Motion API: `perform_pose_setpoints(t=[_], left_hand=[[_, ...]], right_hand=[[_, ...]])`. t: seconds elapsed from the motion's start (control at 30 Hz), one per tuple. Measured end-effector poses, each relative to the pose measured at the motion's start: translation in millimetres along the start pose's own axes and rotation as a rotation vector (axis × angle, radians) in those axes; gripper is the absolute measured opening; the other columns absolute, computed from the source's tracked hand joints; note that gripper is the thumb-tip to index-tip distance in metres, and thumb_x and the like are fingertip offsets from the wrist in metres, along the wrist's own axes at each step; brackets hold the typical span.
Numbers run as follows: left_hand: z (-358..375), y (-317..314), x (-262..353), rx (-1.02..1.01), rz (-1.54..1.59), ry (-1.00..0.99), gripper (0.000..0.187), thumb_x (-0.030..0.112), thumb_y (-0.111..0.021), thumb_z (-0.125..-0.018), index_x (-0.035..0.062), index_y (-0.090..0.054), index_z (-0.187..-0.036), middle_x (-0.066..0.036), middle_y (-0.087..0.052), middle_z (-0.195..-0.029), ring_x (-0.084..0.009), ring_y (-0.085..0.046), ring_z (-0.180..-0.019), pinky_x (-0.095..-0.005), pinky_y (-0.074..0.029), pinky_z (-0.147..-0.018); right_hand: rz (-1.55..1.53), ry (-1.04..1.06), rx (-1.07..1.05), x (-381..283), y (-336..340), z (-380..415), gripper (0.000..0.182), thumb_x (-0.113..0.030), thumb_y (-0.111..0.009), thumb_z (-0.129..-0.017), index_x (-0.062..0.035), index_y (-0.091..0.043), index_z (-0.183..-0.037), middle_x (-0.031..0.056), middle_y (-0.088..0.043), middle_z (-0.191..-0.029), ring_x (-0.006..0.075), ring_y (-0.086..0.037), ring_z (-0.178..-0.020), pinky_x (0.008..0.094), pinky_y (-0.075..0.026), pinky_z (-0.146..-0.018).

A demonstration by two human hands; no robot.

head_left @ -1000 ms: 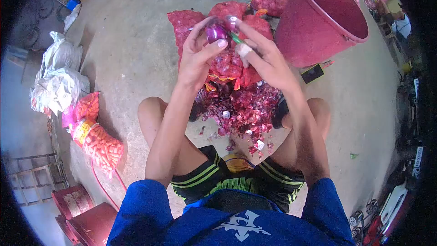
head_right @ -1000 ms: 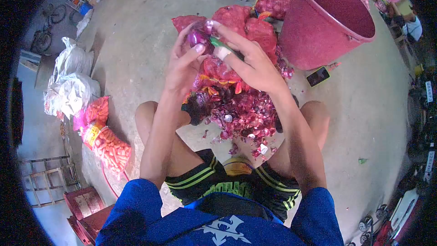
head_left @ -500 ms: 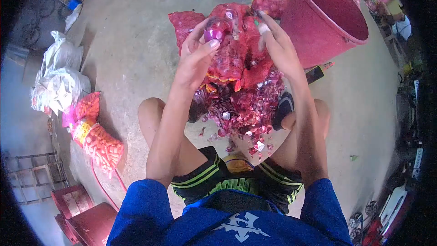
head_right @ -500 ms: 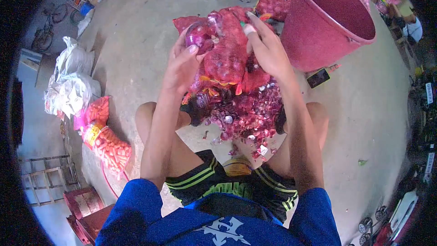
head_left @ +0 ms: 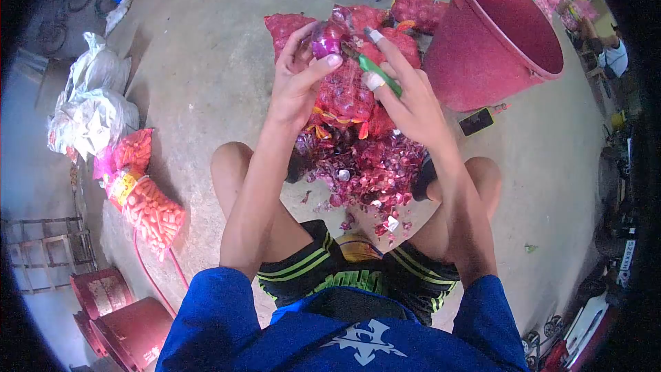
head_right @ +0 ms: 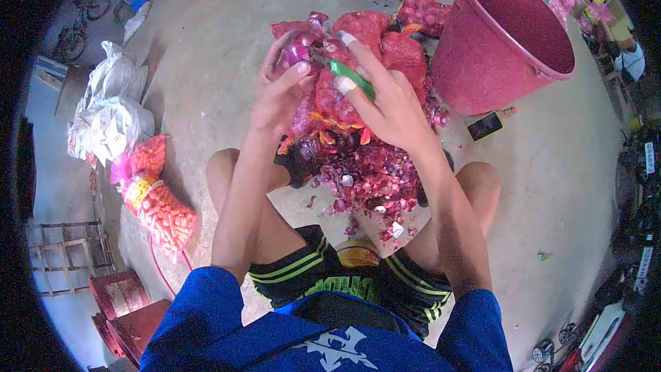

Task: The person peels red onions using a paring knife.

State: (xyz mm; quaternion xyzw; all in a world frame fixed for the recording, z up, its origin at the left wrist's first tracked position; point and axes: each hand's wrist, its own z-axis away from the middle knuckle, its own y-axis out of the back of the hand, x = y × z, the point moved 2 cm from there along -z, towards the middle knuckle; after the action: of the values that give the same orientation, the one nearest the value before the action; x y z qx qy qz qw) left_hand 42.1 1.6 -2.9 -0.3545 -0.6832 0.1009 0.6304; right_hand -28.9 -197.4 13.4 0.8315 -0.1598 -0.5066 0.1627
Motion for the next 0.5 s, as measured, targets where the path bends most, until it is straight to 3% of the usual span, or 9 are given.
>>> perform_pose_setpoints(t=[0.07, 0.5], left_hand=[[1.6, -2.8, 0.1, -0.001, -0.015, -0.006, 0.071, -0.006, -0.083, -0.084, 0.0011, -0.052, -0.147, -0.011, -0.065, -0.136, -0.0204, -0.063, -0.125, -0.0376, -0.052, -0.110], [0.4, 1.0, 2.5, 0.049, -0.102, -0.048, 0.069, -0.008, -0.084, -0.082, 0.0016, -0.056, -0.144, -0.010, -0.068, -0.132, -0.0184, -0.065, -0.120, -0.0351, -0.054, -0.107]], right_hand=[[0.025, 0.088, 0.059, 5.7, -3.0, -0.6, 0.065, -0.016, -0.067, -0.099, -0.0053, -0.043, -0.159, 0.0249, -0.068, -0.084, 0.0429, -0.067, -0.070, 0.0466, -0.050, -0.067], [0.068, 0.013, 0.011, 0.3, -3.1, 0.2, 0.066, -0.016, -0.067, -0.099, -0.0076, -0.042, -0.160, 0.0244, -0.070, -0.087, 0.0427, -0.070, -0.074, 0.0479, -0.052, -0.071]])
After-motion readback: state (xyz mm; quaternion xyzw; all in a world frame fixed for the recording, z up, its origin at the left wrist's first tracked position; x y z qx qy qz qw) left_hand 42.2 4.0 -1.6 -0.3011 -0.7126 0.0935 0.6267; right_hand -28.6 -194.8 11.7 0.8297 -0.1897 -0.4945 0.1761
